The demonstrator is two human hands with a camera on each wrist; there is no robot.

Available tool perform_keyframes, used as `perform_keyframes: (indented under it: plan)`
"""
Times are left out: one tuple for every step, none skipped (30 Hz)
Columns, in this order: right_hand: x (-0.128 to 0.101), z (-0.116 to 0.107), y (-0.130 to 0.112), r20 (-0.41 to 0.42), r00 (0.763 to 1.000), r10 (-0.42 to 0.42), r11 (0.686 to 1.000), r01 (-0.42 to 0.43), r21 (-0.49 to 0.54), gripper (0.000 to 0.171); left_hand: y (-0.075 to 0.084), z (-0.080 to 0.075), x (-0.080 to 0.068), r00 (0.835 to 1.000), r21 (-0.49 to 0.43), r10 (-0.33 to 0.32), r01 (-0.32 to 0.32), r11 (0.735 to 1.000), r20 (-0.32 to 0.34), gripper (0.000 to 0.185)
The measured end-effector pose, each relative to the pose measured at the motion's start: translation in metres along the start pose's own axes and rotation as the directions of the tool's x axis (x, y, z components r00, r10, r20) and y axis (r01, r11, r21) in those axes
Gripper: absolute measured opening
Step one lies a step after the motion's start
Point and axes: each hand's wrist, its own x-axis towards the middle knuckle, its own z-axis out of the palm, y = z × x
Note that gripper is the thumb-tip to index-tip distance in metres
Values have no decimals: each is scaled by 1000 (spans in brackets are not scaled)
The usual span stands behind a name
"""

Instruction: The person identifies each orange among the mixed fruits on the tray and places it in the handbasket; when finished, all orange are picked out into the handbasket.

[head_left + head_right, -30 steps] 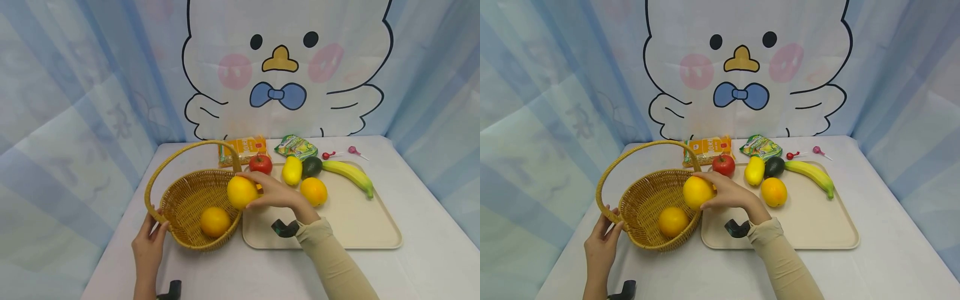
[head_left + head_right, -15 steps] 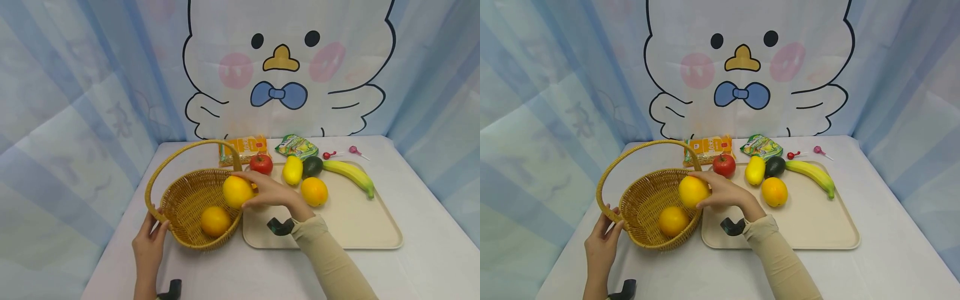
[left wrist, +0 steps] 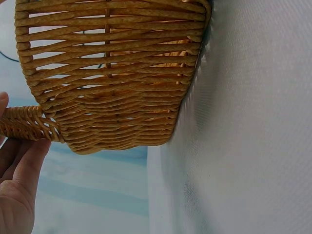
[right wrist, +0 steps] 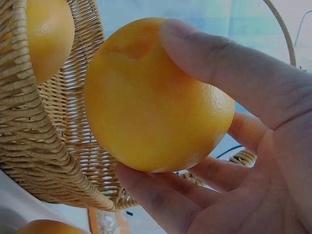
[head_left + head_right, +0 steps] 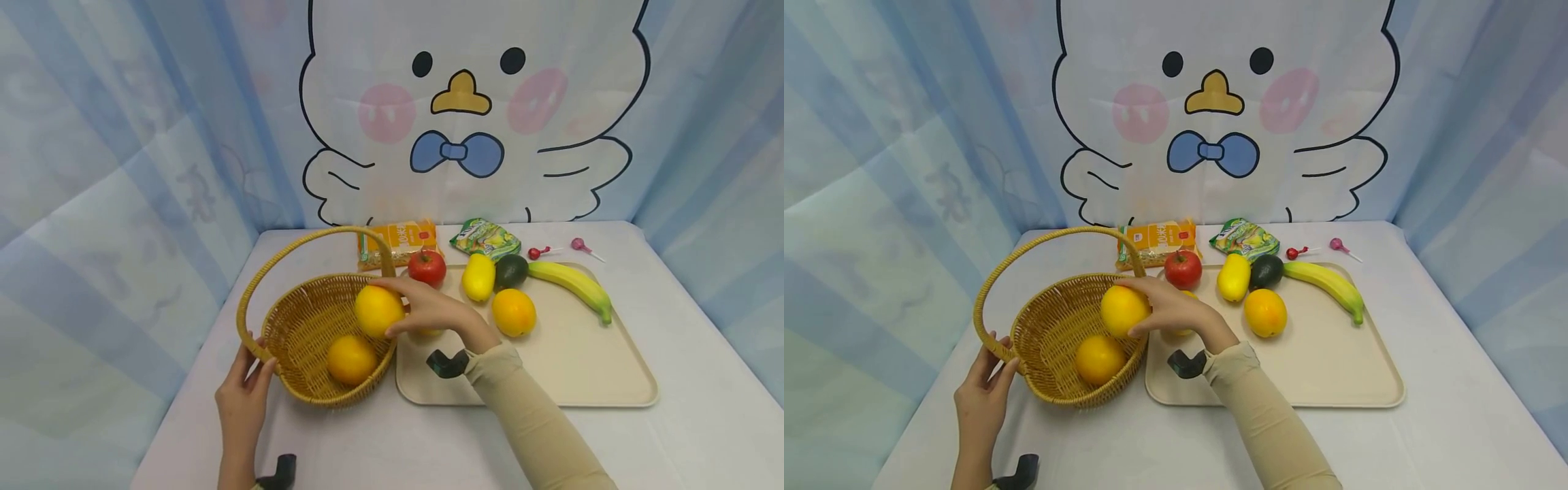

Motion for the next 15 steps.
perform_keyframes:
  plan:
    - [1, 0, 0, 1, 1000, 3, 1000, -3, 2, 83, 0, 0, 0, 1000, -2, -1, 1, 1000, -1, 64]
    - [2, 1, 0, 4, 1000, 6, 1000, -6, 4, 82, 0, 0, 0, 1000, -3, -2, 2, 1000, 0, 63]
    - [2, 1, 0, 4, 1000, 9, 1000, -9, 3, 82, 0, 0, 0, 1000, -1, -3, 3, 1000, 1, 63]
    - [3, 1, 0, 5, 1000, 14, 1000, -14, 0, 83, 0, 0, 0, 1000, -3, -3, 3, 1000, 3, 63]
    - [4, 1, 0, 6, 1000, 20, 1000, -20, -3, 83, 0, 0, 0, 1000, -4, -4, 4, 1000, 3, 63]
    - [5, 1, 0, 8, 1000, 24, 1000, -24, -6, 83, 0, 0, 0, 1000, -5, -4, 4, 1000, 3, 63]
    - [6, 2, 0, 10, 1000, 28, 1000, -27, -13, 83, 1, 0, 0, 1000, -5, -5, 5, 1000, 4, 63]
    - [7, 2, 1, 15, 999, 31, 999, -30, -21, 83, 1, 0, 0, 1000, -5, -7, 7, 1000, 5, 64]
    - [9, 3, 1, 20, 999, 32, 999, -31, -31, 83, 1, 0, 0, 1000, -2, -8, 8, 1000, 5, 64]
    - [11, 4, 2, 27, 999, 36, 999, -35, -37, 82, 1, 0, 0, 1000, -2, -8, 8, 1000, 5, 64]
    - [12, 4, 2, 36, 999, 37, 998, -35, -45, 82, 1, 0, 0, 1000, 4, -8, 8, 1000, 4, 64]
    - [14, 5, 3, 44, 998, 35, 998, -32, -55, 82, 1, 0, 0, 1000, 9, -8, 8, 1000, 4, 64]
    - [16, 6, 3, 54, 998, 36, 997, -33, -66, 82, 1, 0, 0, 1000, 12, -7, 7, 1000, 3, 64]
    - [17, 6, 3, 61, 997, 36, 997, -32, -74, 81, 1, 0, 0, 1000, 12, -4, 4, 1000, 3, 64]
    - [18, 7, 4, 67, 997, 38, 996, -32, -80, 81, 0, 0, -1, 1000, 11, -1, 1, 1000, 3, 64]
